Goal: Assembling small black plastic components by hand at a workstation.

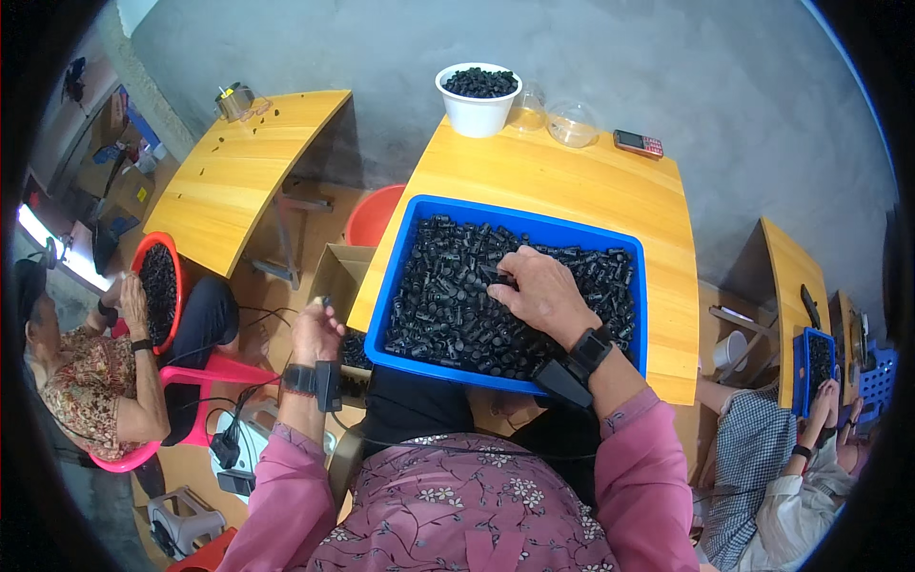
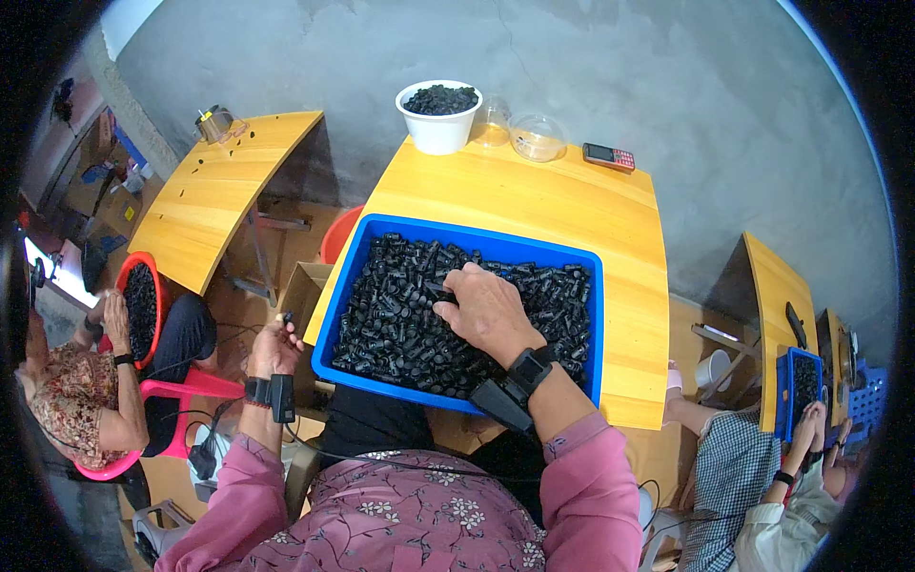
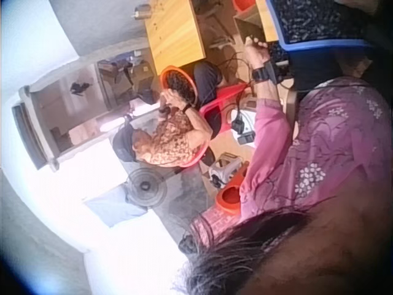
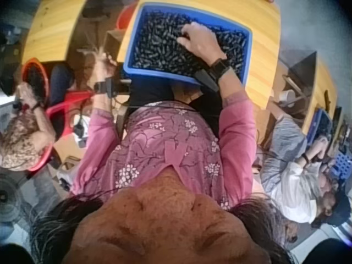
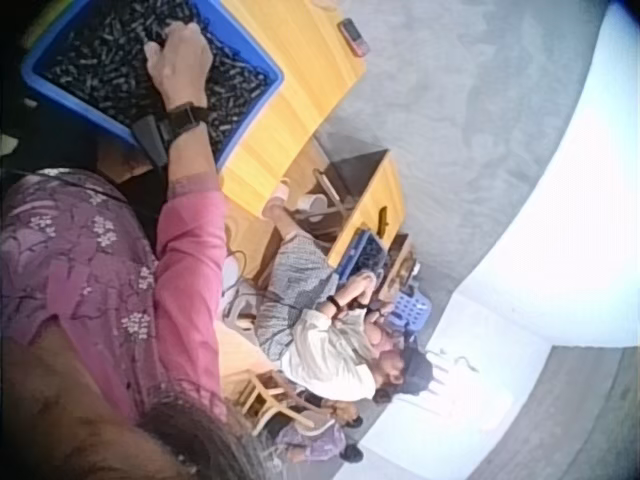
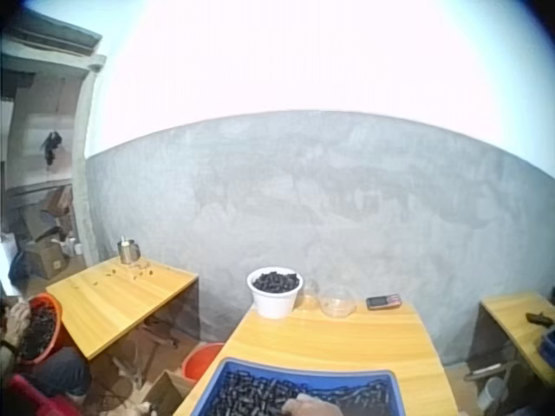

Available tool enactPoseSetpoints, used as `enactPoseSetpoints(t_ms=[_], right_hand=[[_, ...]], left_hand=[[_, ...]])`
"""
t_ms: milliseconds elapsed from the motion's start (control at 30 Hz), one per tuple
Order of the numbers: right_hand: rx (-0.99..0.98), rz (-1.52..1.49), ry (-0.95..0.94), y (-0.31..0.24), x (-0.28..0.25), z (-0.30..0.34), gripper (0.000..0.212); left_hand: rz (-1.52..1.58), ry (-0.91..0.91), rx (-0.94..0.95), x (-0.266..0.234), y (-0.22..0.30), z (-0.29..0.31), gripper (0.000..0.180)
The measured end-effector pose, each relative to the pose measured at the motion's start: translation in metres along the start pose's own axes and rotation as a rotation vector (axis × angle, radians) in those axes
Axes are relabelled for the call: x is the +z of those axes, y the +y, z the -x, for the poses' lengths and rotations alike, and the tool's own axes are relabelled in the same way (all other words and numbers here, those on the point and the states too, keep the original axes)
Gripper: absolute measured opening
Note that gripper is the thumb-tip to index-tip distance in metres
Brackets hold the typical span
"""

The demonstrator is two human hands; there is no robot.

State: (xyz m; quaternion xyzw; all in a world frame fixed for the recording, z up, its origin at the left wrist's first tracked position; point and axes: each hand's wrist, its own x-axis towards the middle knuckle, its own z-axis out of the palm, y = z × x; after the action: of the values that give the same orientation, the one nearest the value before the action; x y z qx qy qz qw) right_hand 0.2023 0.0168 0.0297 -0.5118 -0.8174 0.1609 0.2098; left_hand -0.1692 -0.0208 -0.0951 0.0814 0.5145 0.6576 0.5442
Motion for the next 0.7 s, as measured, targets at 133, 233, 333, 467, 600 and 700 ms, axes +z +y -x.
enactPoseSetpoints(t_ms=[133,233,333,467,600,700], right_hand=[[-0.008,-0.029,-0.006,0.002,0.002,-0.002,0.023],[-0.024,-0.028,-0.02,0.002,0.003,-0.002,0.021],[-0.084,-0.115,-0.005,0.007,0.002,-0.001,0.016],[-0.113,-0.46,0.051,0.006,-0.006,-0.001,0.013],[-0.055,-0.657,0.036,0.002,-0.015,0.0,0.013],[-0.1,-0.691,0.047,-0.002,-0.017,0.002,0.016]], left_hand=[[-0.077,0.085,-0.048,-0.001,-0.005,-0.004,0.013],[-0.03,0.105,-0.018,0.015,0.004,0.006,0.012],[-0.048,-0.024,0.207,0.051,0.022,0.035,0.013],[-0.039,-0.394,0.326,0.109,0.034,0.079,0.02],[-0.14,-0.669,0.144,0.15,0.022,0.11,0.023],[-0.205,-0.763,-0.011,0.168,0.011,0.12,0.024]])
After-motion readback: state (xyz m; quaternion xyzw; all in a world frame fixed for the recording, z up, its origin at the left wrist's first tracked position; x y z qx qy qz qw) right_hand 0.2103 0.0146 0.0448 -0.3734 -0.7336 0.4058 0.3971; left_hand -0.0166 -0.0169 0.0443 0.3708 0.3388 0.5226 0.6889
